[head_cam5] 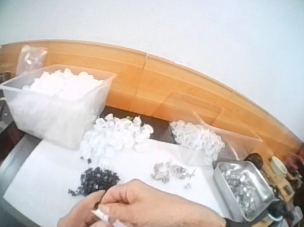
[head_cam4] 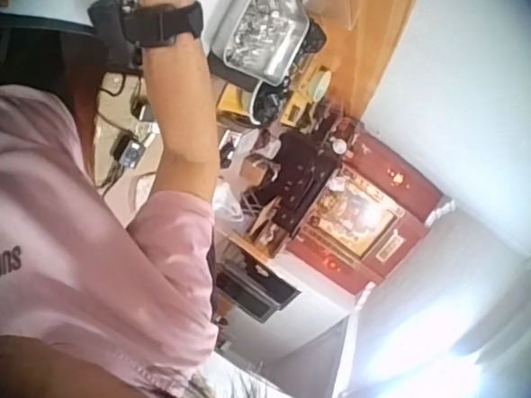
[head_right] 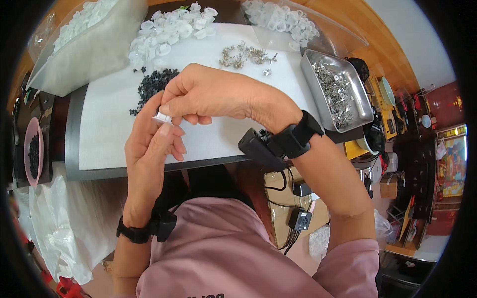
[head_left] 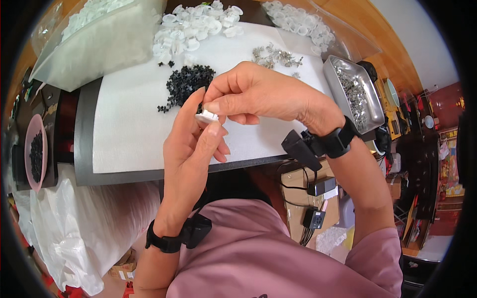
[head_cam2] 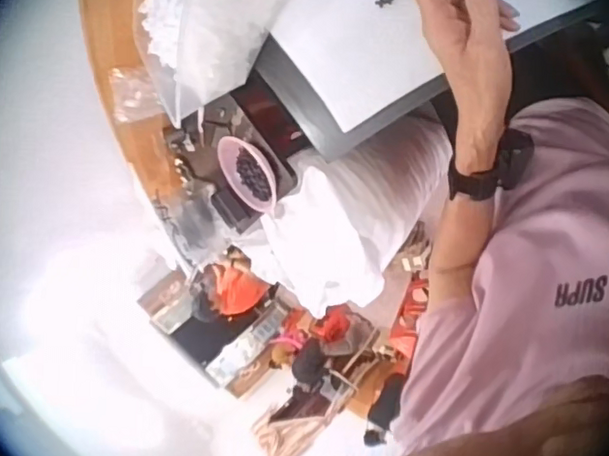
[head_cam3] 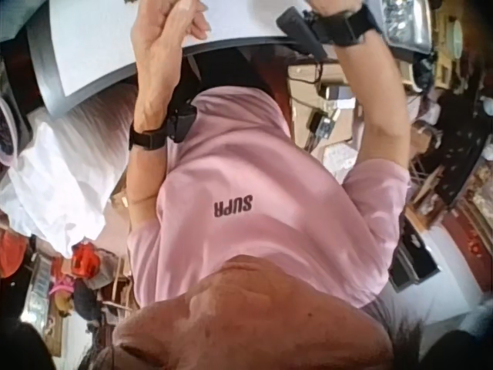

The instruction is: Assembling small plastic and metal components into circular housings at a workstation.

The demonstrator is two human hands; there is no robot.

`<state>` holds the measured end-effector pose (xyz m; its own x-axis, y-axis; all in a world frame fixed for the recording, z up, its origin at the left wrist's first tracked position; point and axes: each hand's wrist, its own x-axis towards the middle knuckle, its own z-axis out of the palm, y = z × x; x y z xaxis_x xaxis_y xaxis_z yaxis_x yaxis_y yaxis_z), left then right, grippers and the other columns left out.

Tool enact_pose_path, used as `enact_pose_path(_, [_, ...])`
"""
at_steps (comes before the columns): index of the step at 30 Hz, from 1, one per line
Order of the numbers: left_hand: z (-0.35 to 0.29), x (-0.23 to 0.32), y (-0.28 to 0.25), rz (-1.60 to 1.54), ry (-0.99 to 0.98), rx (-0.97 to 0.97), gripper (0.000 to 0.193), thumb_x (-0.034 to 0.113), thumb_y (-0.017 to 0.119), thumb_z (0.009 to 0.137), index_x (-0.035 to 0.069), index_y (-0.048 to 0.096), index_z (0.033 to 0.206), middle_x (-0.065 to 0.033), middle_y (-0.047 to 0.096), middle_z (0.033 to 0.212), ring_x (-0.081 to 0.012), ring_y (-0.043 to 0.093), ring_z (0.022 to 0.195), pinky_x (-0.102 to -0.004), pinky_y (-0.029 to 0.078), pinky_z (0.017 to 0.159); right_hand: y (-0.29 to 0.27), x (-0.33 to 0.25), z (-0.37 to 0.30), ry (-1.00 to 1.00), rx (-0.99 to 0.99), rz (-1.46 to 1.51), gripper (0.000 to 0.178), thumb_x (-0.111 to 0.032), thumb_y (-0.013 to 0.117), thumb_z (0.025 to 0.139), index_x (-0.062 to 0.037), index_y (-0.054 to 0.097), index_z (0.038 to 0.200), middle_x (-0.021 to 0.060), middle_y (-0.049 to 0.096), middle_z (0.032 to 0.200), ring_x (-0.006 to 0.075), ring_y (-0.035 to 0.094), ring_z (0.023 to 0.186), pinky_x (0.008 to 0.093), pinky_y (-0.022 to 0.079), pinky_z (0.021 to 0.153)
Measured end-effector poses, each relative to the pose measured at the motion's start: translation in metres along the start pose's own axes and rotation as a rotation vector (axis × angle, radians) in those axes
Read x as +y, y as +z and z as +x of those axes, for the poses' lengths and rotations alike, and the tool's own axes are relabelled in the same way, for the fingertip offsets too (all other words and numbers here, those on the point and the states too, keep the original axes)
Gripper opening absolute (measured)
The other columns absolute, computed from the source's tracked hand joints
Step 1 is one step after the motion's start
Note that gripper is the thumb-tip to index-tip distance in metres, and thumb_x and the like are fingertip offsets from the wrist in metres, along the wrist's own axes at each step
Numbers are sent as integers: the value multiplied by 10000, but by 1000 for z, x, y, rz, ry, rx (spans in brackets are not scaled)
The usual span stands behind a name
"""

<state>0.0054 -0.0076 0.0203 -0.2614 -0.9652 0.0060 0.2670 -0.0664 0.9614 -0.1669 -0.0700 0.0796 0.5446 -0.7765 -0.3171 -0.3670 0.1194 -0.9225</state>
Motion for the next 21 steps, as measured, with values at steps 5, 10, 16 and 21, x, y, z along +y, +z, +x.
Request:
enact_pose_path(5, [-2, -3, 0, -46, 6, 56, 400, 125, 567, 927, 2, 500, 1302, -68, 600, 822, -80, 548, 619, -203, 447, 519, 16, 2, -10, -9, 195, -31, 195, -174, 619, 877, 5, 615, 800, 44, 608, 689, 88, 495, 541, 239, 387, 462])
enact_pose_path(10, [-2, -1, 0, -58, -35, 86, 326, 128, 562, 936, -18, 559, 1227, -64, 605, 767, -69, 540, 573, -188, 422, 476, 26, 19, -22, -178, 333, -75, 191, -185, 615, 899, -14, 589, 821, 8, 569, 674, 58, 470, 549, 213, 363, 468])
enact_pose_path(16, [-3, -4, 3, -61, -32, 59, 334, 159, 533, 956, -39, 550, 1224, -60, 600, 757, -74, 540, 556, -189, 415, 462, 33, 20, -27, -232, 402, -207, 240, -178, 594, 893, 3, 559, 739, 35, 559, 620, 103, 462, 516, 271, 368, 466])
enact_pose_path(21, [-5, -5, -3, -39, 14, -21, 354, 218, 506, 980, -35, 555, 1223, -64, 599, 759, -82, 545, 558, -192, 422, 461, 34, 26, -31, -159, 380, -16, 219, -158, 589, 893, 0, 560, 744, 23, 551, 615, 82, 455, 522, 258, 366, 465])
